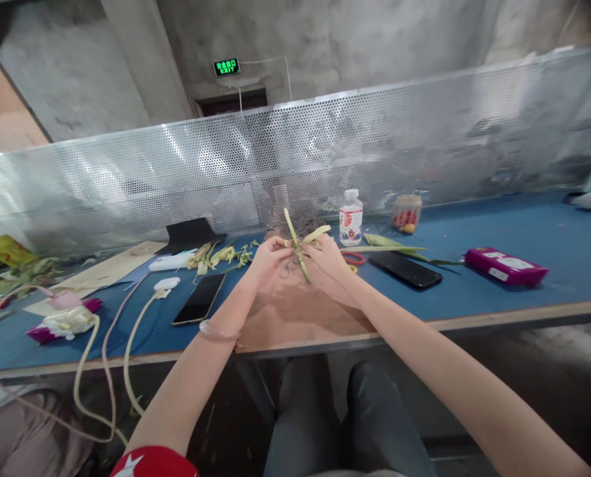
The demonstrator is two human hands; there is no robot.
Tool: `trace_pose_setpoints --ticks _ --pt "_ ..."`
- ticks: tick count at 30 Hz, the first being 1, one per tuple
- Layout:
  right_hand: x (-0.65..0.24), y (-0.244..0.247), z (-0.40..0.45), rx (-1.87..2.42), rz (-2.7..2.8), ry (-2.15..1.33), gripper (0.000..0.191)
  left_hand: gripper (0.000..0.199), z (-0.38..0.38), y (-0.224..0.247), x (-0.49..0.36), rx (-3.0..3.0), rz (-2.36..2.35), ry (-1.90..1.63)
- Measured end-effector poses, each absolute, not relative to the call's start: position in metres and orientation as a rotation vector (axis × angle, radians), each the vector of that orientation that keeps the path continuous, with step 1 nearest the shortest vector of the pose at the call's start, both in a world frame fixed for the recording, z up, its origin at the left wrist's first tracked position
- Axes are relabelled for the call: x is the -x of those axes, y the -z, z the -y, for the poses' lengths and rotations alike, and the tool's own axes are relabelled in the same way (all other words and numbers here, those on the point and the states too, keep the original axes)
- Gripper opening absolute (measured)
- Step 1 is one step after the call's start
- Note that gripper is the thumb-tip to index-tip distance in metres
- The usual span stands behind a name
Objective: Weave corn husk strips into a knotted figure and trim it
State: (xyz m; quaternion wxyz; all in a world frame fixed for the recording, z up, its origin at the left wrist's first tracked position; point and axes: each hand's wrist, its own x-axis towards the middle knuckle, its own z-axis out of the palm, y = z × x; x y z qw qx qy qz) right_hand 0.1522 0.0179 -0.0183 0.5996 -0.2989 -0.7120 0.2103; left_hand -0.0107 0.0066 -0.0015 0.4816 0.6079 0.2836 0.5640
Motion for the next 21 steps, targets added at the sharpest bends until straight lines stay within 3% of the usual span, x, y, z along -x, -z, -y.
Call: trace_pose_setpoints --ticks 21 --pt "-0.1471 0.0196 -0.0166 0.671 1.565 -0.632 0.017 0.022 -0.0086 0.0038 0.0089 -1.604 -0.769 -1.414"
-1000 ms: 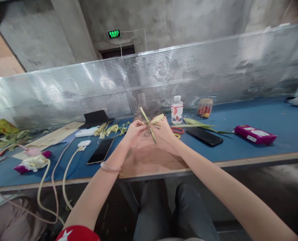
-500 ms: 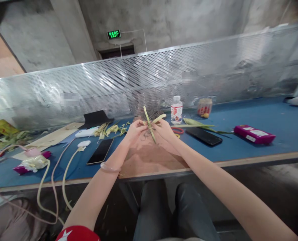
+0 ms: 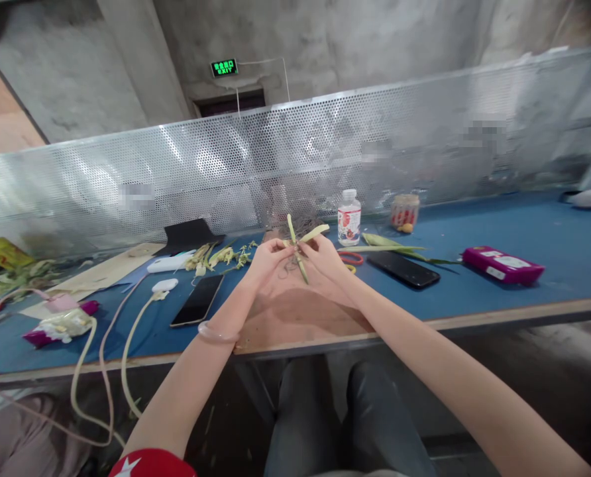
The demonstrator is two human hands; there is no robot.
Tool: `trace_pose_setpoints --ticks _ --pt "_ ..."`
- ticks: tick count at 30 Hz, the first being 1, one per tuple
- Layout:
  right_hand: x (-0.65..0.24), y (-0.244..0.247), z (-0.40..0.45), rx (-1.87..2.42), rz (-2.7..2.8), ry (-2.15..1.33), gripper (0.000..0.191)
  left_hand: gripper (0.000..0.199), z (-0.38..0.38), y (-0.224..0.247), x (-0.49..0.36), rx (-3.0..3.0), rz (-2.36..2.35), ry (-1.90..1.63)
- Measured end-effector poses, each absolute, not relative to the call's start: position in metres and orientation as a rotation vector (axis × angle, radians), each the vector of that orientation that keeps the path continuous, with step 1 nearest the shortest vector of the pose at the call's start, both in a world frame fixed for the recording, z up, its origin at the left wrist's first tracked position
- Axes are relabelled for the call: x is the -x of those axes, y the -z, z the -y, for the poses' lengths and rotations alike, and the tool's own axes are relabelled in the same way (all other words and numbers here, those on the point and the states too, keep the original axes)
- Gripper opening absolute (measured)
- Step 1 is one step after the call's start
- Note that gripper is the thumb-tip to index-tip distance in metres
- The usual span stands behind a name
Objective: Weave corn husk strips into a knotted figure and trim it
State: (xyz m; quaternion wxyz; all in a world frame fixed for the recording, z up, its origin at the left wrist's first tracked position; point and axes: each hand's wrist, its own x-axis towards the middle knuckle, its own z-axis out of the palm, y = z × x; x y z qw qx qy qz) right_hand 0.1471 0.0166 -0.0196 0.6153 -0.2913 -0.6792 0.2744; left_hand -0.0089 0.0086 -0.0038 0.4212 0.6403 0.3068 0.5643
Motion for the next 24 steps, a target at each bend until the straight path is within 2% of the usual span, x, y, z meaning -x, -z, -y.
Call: trace_pose_setpoints --ticks 11,16,24 --pt "-0.147 0.015 -0.011 0.597 1.475 -0.813 0.020 0.028 -0.010 0.004 0.010 -1.669 -0.861 -1.501" --pt "-0.146 0.016 -0.011 0.577 1.422 -0.877 0.029 0.028 -0.015 0.006 0.012 -1.668 -0.902 -1.558" --pt "-0.149 0.016 -0.006 0.592 1.577 -0.788 0.010 0.029 -0.019 0.007 0.014 -1.571 -0.889 -1.650"
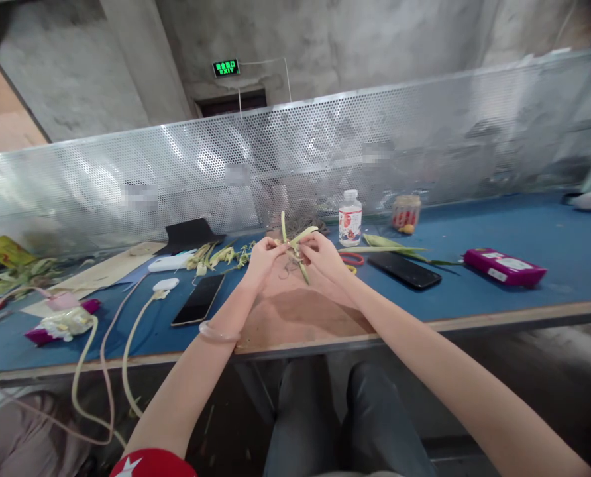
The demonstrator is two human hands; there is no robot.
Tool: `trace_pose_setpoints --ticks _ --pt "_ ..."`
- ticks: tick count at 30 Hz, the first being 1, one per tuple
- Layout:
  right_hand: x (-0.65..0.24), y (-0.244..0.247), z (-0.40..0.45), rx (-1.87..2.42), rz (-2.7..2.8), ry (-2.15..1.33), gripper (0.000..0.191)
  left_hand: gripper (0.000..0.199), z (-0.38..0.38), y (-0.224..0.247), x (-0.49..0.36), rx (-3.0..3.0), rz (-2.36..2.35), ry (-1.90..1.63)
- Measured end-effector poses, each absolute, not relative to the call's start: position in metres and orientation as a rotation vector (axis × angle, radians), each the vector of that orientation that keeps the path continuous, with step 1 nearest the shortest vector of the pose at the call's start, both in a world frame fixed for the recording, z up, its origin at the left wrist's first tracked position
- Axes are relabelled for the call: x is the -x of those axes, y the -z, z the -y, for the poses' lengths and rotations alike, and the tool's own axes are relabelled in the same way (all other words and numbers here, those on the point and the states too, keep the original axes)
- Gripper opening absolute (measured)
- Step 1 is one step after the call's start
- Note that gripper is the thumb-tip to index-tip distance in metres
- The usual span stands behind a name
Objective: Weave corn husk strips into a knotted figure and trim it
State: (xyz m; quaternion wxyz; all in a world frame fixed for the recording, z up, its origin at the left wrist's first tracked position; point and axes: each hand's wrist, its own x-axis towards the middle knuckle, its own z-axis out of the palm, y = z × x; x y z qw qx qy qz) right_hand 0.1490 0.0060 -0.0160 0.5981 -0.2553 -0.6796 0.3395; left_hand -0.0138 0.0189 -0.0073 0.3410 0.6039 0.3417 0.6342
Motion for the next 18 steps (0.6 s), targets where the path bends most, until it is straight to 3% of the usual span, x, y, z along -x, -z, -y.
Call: trace_pose_setpoints --ticks 5,10,14,18 --pt "-0.150 0.017 -0.002 0.539 1.721 -0.675 0.016 0.026 -0.021 0.007 0.017 -1.567 -0.991 -1.679" --pt "-0.148 0.023 -0.009 0.535 1.853 -0.632 0.039 0.027 -0.018 0.004 0.017 -1.625 -1.115 -1.641" --pt "-0.148 0.022 -0.011 0.574 1.754 -0.648 0.021 0.023 -0.014 0.003 0.015 -1.768 -1.147 -1.578" --pt "-0.152 0.016 -0.006 0.715 1.656 -0.561 0.021 0.024 -0.009 0.004 0.012 -1.892 -1.046 -1.480"
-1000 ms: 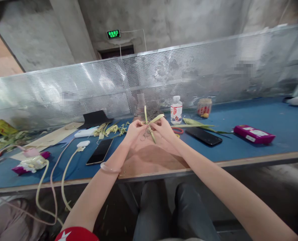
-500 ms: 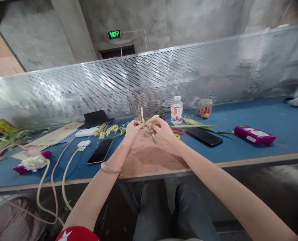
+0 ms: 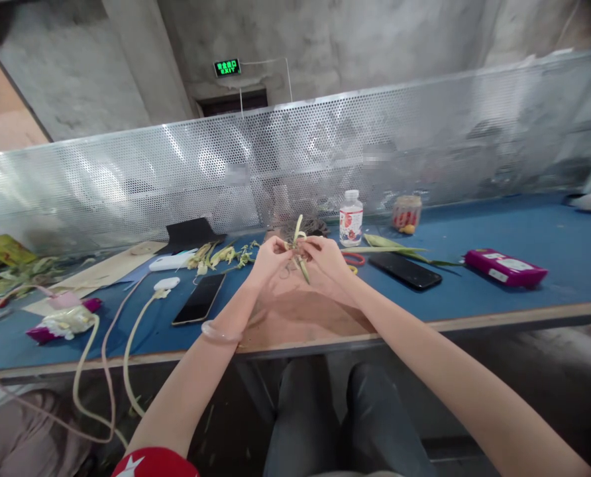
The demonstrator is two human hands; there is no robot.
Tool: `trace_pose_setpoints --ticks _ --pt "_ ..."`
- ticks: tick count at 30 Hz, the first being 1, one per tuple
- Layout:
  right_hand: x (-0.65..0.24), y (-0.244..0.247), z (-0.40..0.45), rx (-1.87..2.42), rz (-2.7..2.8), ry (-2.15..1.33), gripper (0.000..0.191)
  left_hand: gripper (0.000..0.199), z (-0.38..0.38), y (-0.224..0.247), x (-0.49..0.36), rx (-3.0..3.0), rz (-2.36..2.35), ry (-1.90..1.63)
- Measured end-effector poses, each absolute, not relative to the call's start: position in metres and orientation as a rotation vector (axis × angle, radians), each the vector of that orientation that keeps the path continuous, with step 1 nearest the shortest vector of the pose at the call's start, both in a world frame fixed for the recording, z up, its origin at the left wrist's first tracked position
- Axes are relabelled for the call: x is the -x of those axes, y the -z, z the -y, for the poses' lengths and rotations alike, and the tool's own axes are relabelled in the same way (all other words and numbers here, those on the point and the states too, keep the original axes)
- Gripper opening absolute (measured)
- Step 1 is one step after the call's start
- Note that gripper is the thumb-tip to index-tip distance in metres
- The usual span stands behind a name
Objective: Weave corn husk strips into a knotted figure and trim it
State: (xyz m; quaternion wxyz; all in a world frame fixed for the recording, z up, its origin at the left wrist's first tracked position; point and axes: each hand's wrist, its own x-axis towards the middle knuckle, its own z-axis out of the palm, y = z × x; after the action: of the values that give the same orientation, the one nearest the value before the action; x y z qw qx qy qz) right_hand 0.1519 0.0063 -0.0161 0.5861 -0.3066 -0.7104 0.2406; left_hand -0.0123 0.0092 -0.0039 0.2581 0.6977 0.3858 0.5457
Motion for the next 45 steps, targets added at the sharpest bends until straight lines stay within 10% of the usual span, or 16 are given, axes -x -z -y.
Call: trace_pose_setpoints --ticks 34,45 --pt "-0.160 0.022 -0.028 0.541 1.478 -1.057 0.034 0.067 0.001 0.004 0.002 -1.944 -0.721 -1.190" --pt "-0.160 0.020 -0.023 0.639 1.504 -0.930 0.040 0.050 -0.004 0.007 0.004 -1.999 -0.787 -1.205"
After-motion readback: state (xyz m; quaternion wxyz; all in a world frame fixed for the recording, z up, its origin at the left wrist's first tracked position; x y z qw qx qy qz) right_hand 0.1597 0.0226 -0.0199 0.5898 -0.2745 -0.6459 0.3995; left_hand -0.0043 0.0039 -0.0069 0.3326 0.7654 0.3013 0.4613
